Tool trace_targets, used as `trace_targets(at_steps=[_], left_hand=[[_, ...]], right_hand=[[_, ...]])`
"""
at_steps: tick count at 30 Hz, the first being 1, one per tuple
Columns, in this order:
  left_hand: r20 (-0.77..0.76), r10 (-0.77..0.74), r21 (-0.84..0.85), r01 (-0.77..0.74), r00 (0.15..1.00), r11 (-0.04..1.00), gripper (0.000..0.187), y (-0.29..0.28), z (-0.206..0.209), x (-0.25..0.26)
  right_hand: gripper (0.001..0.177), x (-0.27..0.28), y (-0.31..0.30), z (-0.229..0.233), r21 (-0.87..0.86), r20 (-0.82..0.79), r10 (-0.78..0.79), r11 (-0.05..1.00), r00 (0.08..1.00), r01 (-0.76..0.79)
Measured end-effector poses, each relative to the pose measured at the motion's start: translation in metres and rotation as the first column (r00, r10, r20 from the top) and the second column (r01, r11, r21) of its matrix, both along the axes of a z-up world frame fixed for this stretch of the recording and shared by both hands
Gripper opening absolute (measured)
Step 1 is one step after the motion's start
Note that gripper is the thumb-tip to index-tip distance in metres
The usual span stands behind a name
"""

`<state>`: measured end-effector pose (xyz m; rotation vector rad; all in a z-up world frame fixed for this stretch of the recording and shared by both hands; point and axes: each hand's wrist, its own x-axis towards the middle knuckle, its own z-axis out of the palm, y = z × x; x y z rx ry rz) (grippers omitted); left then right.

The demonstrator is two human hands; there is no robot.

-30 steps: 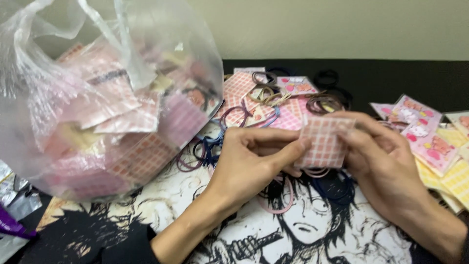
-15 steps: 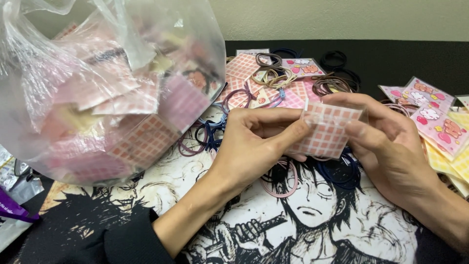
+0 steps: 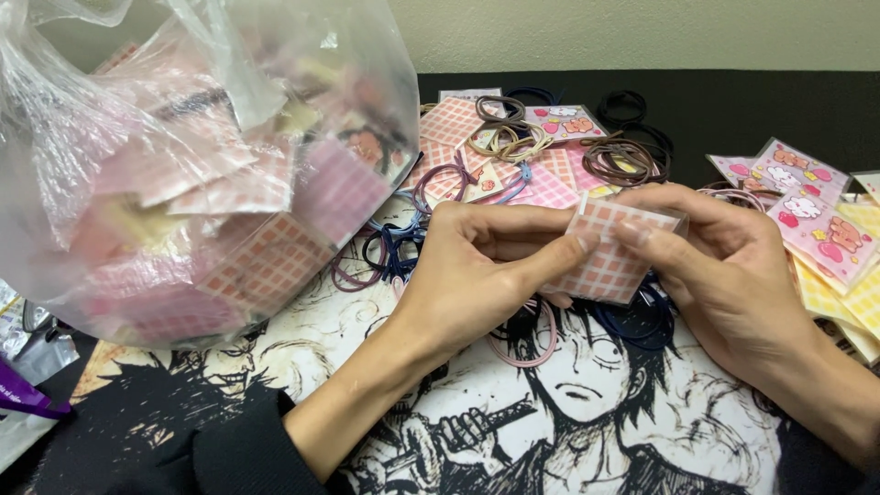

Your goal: The person places small hair ties and decorative paper cards into plastic sleeves, one at a time, and then organizes the filled sleeves on a table.

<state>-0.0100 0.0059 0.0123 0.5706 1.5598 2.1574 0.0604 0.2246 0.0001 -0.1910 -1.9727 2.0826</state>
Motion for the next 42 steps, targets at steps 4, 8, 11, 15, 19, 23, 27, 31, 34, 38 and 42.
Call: trace_targets(at_steps=[4, 8, 11, 15, 19, 23, 27, 31, 34, 38, 42], left_hand=[[-0.022, -0.023, 0.020, 0.024, 0.999, 1.000, 0.027, -0.005, -0.001, -0.004], [-0.075, -0.075, 0.046, 0.079, 0.994, 0.996, 0.040, -0.009, -0.005, -0.006], [-0.132, -0.030, -0.130, 0.012, 0.991, 0.991, 0.045, -0.008, 0.016, 0.004], [-0.143, 0.040, -0.011, -0.042, 0.989, 0.999, 0.033, -0.005, -0.001, -0.001], [-0.032, 0.113, 0.095, -0.110, 0.993, 0.989, 0.030, -0.005, -0.004, -0.004], [-0.022, 0.140, 0.078, -0.138, 0.990, 0.987, 0.032, -0.005, -0.002, -0.004], [-0.020, 0.145, -0.007, -0.145, 0.989, 0.989, 0.063, -0.006, 0.010, 0.000], [-0.083, 0.081, 0.003, -0.081, 0.993, 0.997, 0.039, -0.005, 0.009, 0.003], [-0.032, 0.144, 0.013, -0.144, 0.989, 0.990, 0.035, -0.004, 0.008, 0.001], [0.009, 0.171, 0.011, -0.172, 0.985, 0.985, 0.037, -0.003, 0.007, -0.001], [-0.028, 0.133, -0.002, -0.133, 0.991, 0.991, 0.037, -0.007, 0.006, 0.000]], right_hand=[[0.035, 0.001, -0.001, 0.002, 0.001, 0.009, 0.010, 1.000, 1.000, -0.010], [0.033, 0.002, -0.004, 0.005, 0.018, 0.001, 0.015, 1.000, 1.000, -0.015], [0.036, 0.003, -0.004, 0.001, 0.121, -0.051, 0.033, 0.992, 0.998, -0.027], [0.038, 0.002, -0.002, -0.002, 0.078, -0.041, 0.004, 0.997, 0.999, -0.001], [0.023, 0.004, -0.004, 0.001, 0.084, -0.094, -0.046, 0.995, 0.995, 0.054], [0.012, 0.005, -0.008, 0.003, 0.250, -0.178, -0.098, 0.958, 0.979, 0.141], [0.013, 0.009, -0.011, 0.009, 0.288, -0.202, -0.097, 0.945, 0.975, 0.154], [0.029, 0.019, -0.022, 0.018, 0.592, -0.333, -0.032, 0.770, 0.942, 0.236], [0.037, 0.030, -0.032, 0.018, 0.688, -0.457, 0.137, 0.681, 0.879, 0.251], [0.095, 0.040, -0.064, 0.042, 0.445, 0.035, 0.856, 0.449, 0.516, -0.775], [0.048, 0.051, -0.072, 0.033, 0.499, 0.412, 0.762, 0.270, 0.499, -0.824]])
